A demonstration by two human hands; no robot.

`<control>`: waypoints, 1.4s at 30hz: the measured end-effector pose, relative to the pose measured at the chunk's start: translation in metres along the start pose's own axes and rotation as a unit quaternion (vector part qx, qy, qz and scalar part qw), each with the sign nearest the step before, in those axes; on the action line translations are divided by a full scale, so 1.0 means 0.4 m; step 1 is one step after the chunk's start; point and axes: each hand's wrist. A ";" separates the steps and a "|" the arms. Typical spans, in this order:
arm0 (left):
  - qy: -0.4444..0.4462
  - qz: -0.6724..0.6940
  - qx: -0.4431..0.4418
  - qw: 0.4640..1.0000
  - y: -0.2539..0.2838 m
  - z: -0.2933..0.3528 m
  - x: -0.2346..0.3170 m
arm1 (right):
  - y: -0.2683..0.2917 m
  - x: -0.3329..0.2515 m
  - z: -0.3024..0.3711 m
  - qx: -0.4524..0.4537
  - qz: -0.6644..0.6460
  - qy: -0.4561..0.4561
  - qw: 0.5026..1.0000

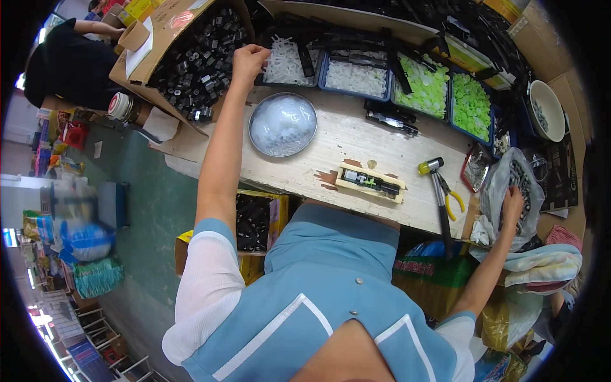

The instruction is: Assembling small plastic and metal components at a factory workbench using a hammer and a jig.

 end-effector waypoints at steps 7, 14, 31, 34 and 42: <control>0.015 0.157 0.025 0.987 -0.054 -0.006 -0.007 | -0.035 0.051 -0.003 -0.066 -0.193 -0.080 0.976; 0.063 0.280 0.000 0.958 -0.051 -0.007 0.001 | -0.017 0.064 0.001 -0.091 -0.219 -0.069 0.969; 0.187 0.377 -0.028 0.907 -0.058 -0.003 -0.025 | -0.030 0.085 0.021 -0.115 -0.326 -0.126 0.930; 0.188 0.375 -0.054 0.906 -0.060 0.012 -0.009 | -0.033 0.082 0.025 -0.091 -0.269 -0.086 0.955; 0.182 0.285 -0.097 0.936 -0.070 0.035 -0.009 | 0.027 0.001 0.037 -0.054 -0.216 -0.073 0.972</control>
Point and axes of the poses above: each hand's wrist, its own z-axis away from the middle knuckle, its own y-axis out of the back of the hand, x = y × z, and after that the axes turned 14 degrees about x, right-handed
